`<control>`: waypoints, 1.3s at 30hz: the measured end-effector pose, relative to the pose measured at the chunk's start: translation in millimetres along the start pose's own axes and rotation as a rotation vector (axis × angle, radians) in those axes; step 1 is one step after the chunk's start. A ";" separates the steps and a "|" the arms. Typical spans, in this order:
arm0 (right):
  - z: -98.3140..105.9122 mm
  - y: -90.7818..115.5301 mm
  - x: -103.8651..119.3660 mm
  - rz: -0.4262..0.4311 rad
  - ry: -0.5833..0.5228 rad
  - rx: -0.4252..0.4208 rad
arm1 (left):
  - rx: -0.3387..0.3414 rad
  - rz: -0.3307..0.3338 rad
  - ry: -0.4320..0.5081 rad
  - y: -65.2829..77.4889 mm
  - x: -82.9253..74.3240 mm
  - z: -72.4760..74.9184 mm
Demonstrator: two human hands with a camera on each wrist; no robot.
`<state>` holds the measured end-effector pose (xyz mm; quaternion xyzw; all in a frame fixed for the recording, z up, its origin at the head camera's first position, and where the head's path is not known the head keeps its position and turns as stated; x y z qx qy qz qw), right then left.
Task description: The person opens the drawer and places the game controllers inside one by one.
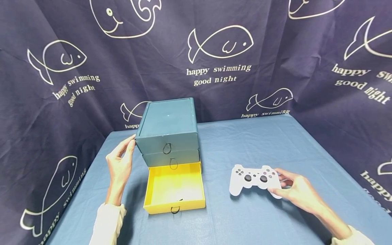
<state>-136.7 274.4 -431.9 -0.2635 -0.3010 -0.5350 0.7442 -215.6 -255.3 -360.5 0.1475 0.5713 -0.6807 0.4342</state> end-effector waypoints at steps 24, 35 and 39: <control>-44.3 -34.6 69.8 0.097 -0.305 0.109 | -0.019 0.008 -0.002 -0.5 2.2 -0.6; -65.7 -56.2 93.5 0.148 -0.352 0.159 | -0.017 0.008 -0.005 -0.7 3.5 -1.7; -71.5 -62.2 101.8 0.159 -0.374 0.177 | -0.016 0.017 -0.006 -1.2 4.5 -1.7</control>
Point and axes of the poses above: each hand's wrist, its own y-axis away from the middle knuckle, its own z-axis out of the back of the hand, x = y × z, the point moved 2 cm from there along -y, towards the middle knuckle, and after that the axes turned 14 degrees about x, right-handed, at the moved point
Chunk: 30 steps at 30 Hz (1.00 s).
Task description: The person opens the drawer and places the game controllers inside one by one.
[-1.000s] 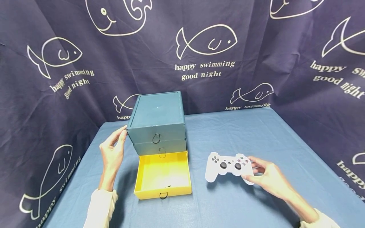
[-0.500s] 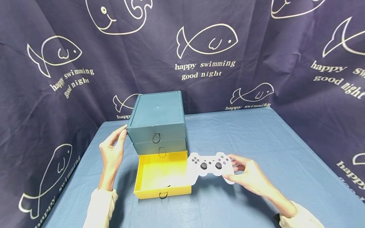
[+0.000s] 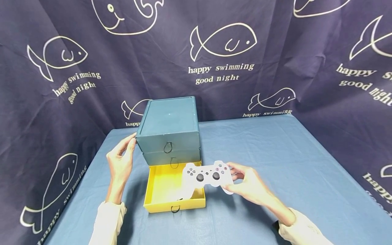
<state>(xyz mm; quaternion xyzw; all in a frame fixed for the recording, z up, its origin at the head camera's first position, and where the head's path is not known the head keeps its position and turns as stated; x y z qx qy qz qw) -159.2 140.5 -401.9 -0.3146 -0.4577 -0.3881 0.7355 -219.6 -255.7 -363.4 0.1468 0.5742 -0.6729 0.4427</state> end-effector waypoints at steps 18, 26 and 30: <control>-26.7 -28.3 15.0 -0.014 0.127 0.029 | -0.008 -0.004 0.009 0.2 -0.7 0.3; -36.9 -37.9 19.7 -0.022 0.169 0.049 | -0.005 0.009 0.004 0.6 -1.2 0.1; -42.1 -43.0 22.7 -0.016 0.193 0.050 | -0.008 0.009 0.004 0.6 -1.4 0.2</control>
Point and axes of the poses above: each hand's wrist, its own y-axis away from the middle knuckle, its own z-axis out of the back of the hand, x = y × z, the point moved 2 cm from there along -y, towards the middle knuckle, and after that the axes turned 14 degrees about x, right-handed, at the moved point
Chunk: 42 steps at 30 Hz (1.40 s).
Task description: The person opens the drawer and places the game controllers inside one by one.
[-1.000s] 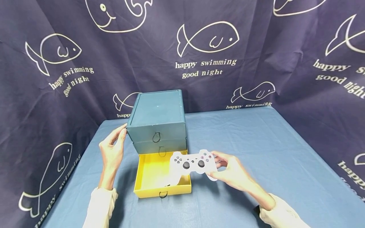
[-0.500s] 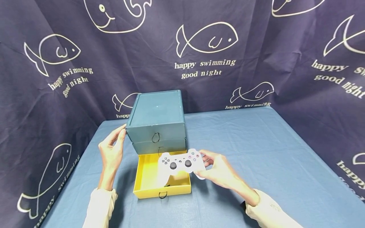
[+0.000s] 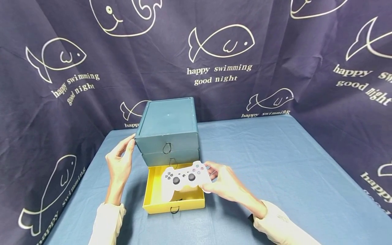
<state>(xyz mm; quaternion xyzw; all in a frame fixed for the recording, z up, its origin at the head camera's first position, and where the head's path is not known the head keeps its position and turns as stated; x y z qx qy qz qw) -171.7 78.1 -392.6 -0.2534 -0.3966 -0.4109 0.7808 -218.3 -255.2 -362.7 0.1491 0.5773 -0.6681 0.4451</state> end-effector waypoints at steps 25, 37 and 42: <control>-24.8 -23.3 10.9 0.012 0.041 0.057 | -0.010 -0.006 -0.015 0.3 -2.0 -1.4; -31.0 -29.6 10.4 0.005 0.064 0.073 | -0.007 0.006 -0.016 0.3 2.1 -0.4; -32.1 -31.1 8.5 -0.002 0.066 0.092 | -0.008 -0.001 -0.005 -0.3 2.6 -0.1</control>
Point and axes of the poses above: each hand's wrist, its own y-axis away from the middle knuckle, its own z-axis out of the back of the hand, x = y × z, the point moved 2 cm from there along -y, towards the middle knuckle, and after that the axes turned 14 degrees about x, right-handed, at the moved point
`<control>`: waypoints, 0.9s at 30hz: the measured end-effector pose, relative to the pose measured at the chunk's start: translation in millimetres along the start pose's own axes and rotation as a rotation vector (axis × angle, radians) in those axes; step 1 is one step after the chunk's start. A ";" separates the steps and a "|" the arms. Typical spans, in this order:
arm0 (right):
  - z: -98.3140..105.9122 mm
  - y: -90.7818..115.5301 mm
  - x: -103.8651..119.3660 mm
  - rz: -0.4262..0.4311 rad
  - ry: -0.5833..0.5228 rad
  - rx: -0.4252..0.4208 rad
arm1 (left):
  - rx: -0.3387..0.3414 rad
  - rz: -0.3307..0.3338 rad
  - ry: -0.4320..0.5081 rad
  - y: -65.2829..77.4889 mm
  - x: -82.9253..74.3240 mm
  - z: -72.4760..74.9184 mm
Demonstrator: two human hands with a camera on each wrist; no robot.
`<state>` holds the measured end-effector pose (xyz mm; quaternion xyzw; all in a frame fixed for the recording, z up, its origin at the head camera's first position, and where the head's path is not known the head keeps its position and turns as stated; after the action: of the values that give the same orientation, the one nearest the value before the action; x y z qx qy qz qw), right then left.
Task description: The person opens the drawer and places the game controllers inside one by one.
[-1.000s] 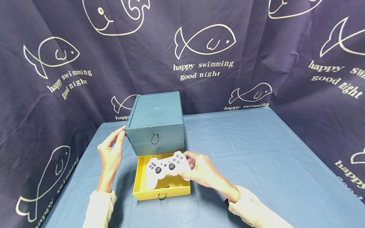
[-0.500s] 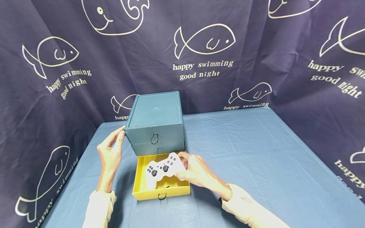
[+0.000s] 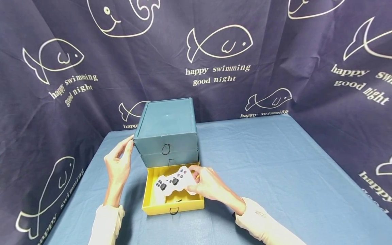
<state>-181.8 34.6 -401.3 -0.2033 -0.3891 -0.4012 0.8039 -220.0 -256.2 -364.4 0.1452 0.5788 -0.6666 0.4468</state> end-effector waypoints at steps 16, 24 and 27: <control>-6.9 -0.7 4.0 0.010 0.057 -0.016 | 0.003 0.011 0.007 1.7 -1.4 0.8; -8.8 1.3 4.1 0.007 0.034 -0.024 | 0.012 0.016 0.008 1.6 -3.4 0.1; -8.2 2.0 5.2 0.010 0.035 -0.027 | 0.017 0.021 0.007 1.2 -4.2 -0.1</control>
<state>-174.4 28.0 -402.2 -0.2093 -0.3685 -0.4058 0.8097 -216.7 -254.3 -362.1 0.1576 0.5730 -0.6662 0.4505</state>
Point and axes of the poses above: each hand's wrist, its own y-axis away from the middle knuckle, its own z-axis out of the back of the hand, x = y × z, the point moved 2 cm from there along -y, towards the middle knuckle, and after that the axes turned 14 degrees about x, right-handed, at the moved point
